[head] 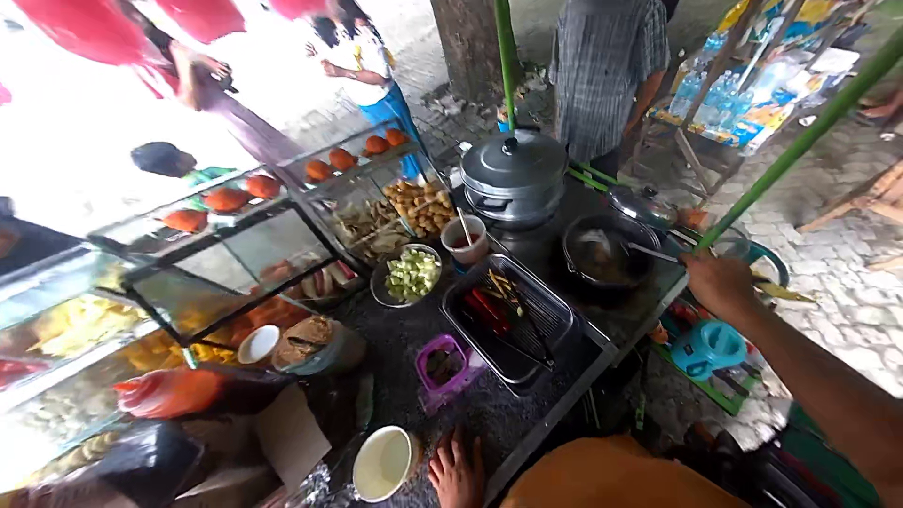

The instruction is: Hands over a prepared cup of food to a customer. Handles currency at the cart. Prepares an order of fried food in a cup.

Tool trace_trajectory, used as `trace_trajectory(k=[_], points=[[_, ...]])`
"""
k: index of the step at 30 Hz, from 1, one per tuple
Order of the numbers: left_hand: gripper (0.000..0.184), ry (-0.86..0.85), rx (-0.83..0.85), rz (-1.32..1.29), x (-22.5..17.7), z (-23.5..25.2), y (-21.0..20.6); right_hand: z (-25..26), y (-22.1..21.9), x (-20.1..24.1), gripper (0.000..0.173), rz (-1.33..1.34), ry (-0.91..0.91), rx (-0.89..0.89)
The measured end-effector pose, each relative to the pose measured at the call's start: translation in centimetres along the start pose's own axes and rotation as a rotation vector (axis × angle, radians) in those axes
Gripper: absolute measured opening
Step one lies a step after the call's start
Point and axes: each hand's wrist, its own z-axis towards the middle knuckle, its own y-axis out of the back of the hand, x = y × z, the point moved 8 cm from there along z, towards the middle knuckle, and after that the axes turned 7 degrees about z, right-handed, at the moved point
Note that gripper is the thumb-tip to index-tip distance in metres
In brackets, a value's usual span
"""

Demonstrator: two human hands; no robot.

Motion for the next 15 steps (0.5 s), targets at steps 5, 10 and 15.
trace_trajectory(k=[5, 10, 15], points=[[0.056, 0.011, 0.006, -0.001, -0.8, 0.2, 1.0, -0.3, 0.9, -1.6, 0.030, 0.097, 0.038, -0.036], [0.056, 0.011, -0.007, 0.008, -0.8, 0.2, 1.0, 1.2, -4.6, -2.8, 0.033, 0.136, -0.026, 0.219], [0.057, 0.017, -0.010, 0.002, -0.8, 0.2, 1.1, 2.4, -7.2, -2.9, 0.031, 0.139, -0.102, 0.166]])
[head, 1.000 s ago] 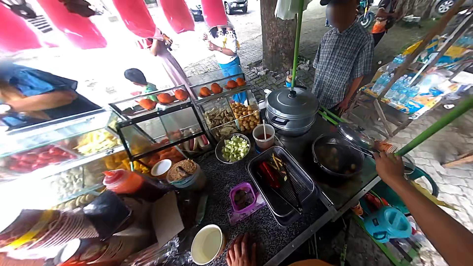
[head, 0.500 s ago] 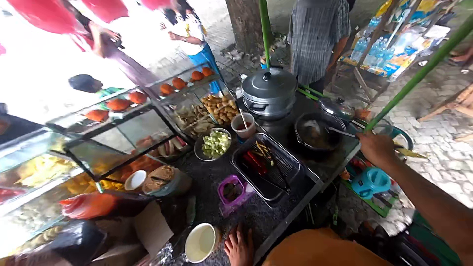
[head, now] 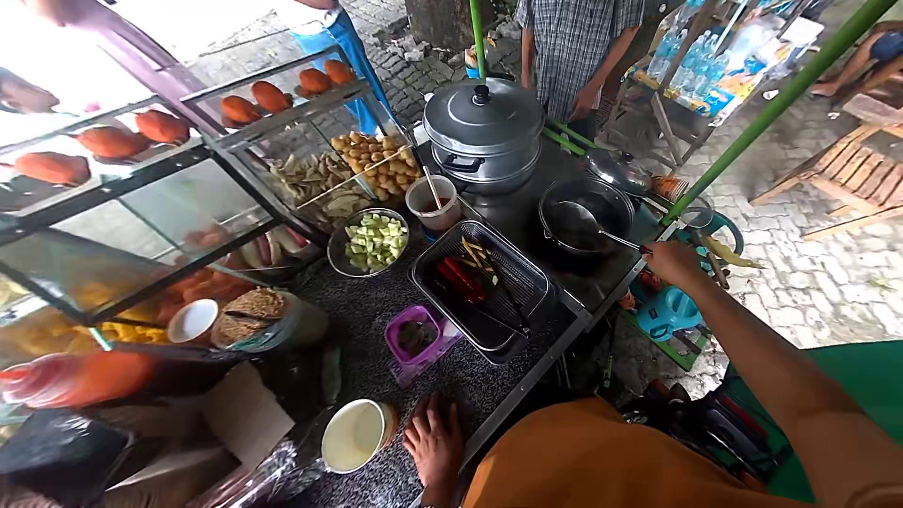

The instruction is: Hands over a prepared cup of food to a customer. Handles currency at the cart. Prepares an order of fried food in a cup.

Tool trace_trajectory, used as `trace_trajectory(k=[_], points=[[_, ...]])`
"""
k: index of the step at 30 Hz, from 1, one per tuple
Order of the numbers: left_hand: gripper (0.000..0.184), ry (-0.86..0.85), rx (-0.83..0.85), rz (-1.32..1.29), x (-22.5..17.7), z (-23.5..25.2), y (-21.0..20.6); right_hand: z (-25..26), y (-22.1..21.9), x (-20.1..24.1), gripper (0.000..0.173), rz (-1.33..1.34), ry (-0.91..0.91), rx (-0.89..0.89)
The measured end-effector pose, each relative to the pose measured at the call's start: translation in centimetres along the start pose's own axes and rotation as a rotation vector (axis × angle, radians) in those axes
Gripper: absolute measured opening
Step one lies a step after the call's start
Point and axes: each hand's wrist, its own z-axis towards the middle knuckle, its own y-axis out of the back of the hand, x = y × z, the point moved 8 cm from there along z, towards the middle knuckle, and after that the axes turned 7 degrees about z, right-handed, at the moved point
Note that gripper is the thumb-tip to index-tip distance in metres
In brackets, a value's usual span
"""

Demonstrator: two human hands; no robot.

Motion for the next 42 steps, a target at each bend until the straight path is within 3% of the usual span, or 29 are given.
trace_trajectory(k=[6, 12, 21, 28, 31, 35, 38, 42], points=[[0.058, 0.016, 0.003, -0.003, 0.1, 0.0, -0.2, 0.1, 2.3, 0.9, 0.045, -0.021, 0.111, -0.304], [0.058, 0.016, 0.011, -0.026, 0.3, 0.0, -0.4, 3.9, 0.0, -0.6, 0.066, -0.090, 0.078, -0.327], [0.058, 0.012, 0.010, -0.049, 0.2, 0.1, -0.3, -0.8, -2.7, 0.1, 0.053, -0.150, -0.042, -0.028], [0.058, 0.006, 0.010, -0.054, 0.1, 0.2, -0.1, -5.2, 1.9, 1.1, 0.046, -0.060, 0.003, -0.093], [0.059, 0.014, 0.026, -0.062, 0.2, 0.2, -0.1, -4.6, 1.8, 0.6, 0.044, 0.062, 0.005, 0.002], [0.059, 0.018, 0.014, -0.061, 0.2, 0.2, -0.1, -1.6, -1.5, -0.9, 0.040, 0.133, -0.005, 0.119], [0.058, 0.018, 0.017, -0.058, 0.3, 0.2, -0.2, 0.2, -2.5, -1.0, 0.036, 0.106, -0.014, 0.092], [0.058, 0.006, -0.004, -0.043, 0.3, 0.2, -0.1, -0.2, -0.4, 0.8, 0.037, 0.011, -0.021, -0.032]])
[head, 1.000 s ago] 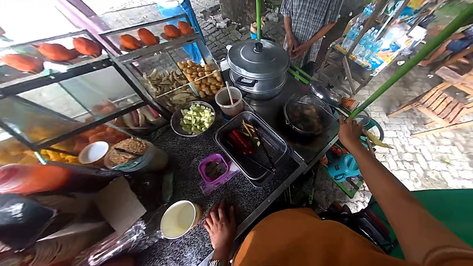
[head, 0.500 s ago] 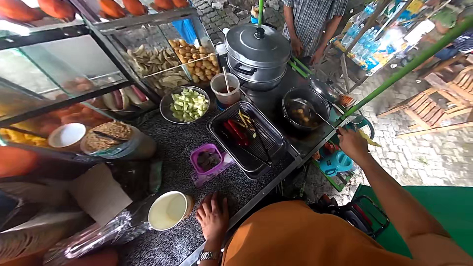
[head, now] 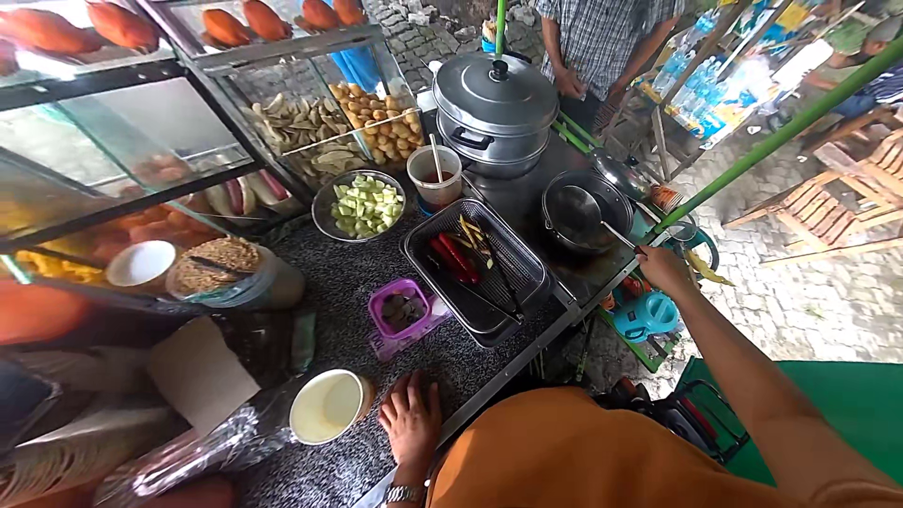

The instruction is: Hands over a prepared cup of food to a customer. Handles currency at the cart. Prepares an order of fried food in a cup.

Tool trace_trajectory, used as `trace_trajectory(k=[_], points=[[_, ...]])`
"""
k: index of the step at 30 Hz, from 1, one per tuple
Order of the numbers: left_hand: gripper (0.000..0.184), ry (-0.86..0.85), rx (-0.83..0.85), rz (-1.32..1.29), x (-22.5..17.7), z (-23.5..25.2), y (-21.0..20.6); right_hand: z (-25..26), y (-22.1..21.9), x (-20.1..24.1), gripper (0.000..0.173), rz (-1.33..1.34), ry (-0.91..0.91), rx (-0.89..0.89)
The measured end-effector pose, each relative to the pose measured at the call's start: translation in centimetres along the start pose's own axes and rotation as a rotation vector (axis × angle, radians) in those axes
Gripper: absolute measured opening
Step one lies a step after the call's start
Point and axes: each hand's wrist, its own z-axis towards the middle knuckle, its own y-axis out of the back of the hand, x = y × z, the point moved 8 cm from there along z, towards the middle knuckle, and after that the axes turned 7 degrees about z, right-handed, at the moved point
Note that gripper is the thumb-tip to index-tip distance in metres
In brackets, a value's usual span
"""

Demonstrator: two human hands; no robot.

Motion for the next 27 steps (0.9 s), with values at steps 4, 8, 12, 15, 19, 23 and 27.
trace_trajectory(k=[4, 8, 12, 15, 19, 23, 27], points=[[0.057, 0.005, 0.005, 0.005, -0.1, 0.0, -0.2, 0.6, 2.0, 0.4, 0.045, -0.060, 0.066, -0.226], [0.058, 0.006, 0.001, 0.002, -0.1, 0.0, 0.0, 2.6, 1.2, 0.0, 0.054, -0.081, 0.082, -0.281], [0.058, 0.005, -0.002, 0.008, 0.0, 0.0, -0.2, 3.8, -1.3, -0.4, 0.050, -0.109, 0.011, -0.194], [0.057, -0.005, -0.024, 0.012, 0.0, 0.0, -0.2, 1.6, -1.9, 0.5, 0.048, -0.138, -0.027, -0.073], [0.057, -0.006, -0.010, 0.004, -0.2, 0.0, 0.1, -1.8, 0.3, 0.9, 0.044, -0.130, -0.004, 0.017], [0.058, 0.000, -0.006, 0.003, -0.1, 0.0, 0.0, -2.2, 3.6, 1.4, 0.044, -0.100, 0.054, -0.142], [0.059, 0.003, -0.010, -0.006, -0.1, 0.0, 0.0, 0.9, 4.6, 2.2, 0.047, -0.209, 0.050, -0.191]])
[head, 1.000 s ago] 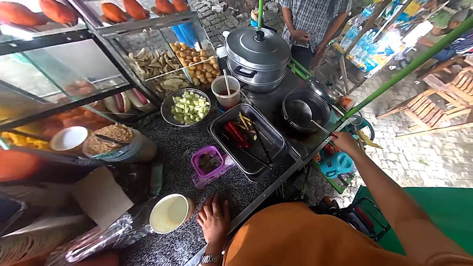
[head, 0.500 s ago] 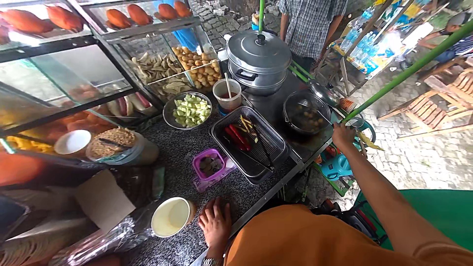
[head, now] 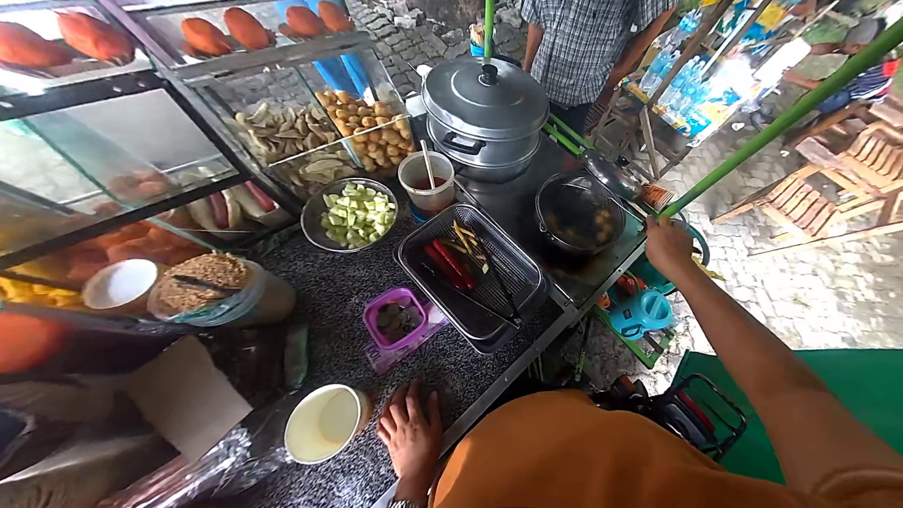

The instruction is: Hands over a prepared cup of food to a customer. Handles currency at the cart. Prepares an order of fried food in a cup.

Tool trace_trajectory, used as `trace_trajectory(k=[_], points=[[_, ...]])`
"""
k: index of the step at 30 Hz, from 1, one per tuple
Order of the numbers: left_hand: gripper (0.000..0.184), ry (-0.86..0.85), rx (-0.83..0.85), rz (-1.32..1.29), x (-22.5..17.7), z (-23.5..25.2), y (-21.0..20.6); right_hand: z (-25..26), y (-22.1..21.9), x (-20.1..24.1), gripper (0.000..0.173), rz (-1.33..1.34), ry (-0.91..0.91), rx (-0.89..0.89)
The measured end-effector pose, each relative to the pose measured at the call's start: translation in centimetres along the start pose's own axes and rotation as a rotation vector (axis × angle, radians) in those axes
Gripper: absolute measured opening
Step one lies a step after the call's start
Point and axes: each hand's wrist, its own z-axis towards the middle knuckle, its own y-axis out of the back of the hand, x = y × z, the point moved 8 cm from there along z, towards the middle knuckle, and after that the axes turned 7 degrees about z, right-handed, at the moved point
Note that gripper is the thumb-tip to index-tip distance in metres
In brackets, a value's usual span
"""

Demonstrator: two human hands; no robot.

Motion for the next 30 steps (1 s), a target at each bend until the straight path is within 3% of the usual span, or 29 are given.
trace_trajectory(k=[5, 8, 11, 15, 19, 30], points=[[0.058, -0.004, -0.010, 0.006, 0.1, 0.1, -0.2, 1.0, 0.7, 0.6, 0.025, -0.134, -0.070, 0.132], [0.058, -0.003, -0.013, 0.010, 0.0, 0.1, 0.0, 0.7, 1.7, 0.3, 0.034, -0.117, -0.113, 0.305], [0.060, 0.003, 0.000, 0.005, 0.1, 0.1, -0.1, 3.0, -2.0, -2.1, 0.042, 0.041, -0.096, 0.395], [0.058, -0.003, -0.007, 0.003, 0.1, 0.1, -0.3, 4.0, -8.1, -2.4, 0.038, 0.331, -0.146, 0.468], [0.058, 0.002, -0.011, 0.005, 0.1, 0.1, -0.1, 3.5, -10.2, -1.9, 0.042, 0.515, -0.231, 0.391], [0.058, -0.013, -0.018, 0.012, -0.1, 0.0, -0.2, 1.7, -9.8, -1.8, 0.043, 0.510, -0.185, 0.306]])
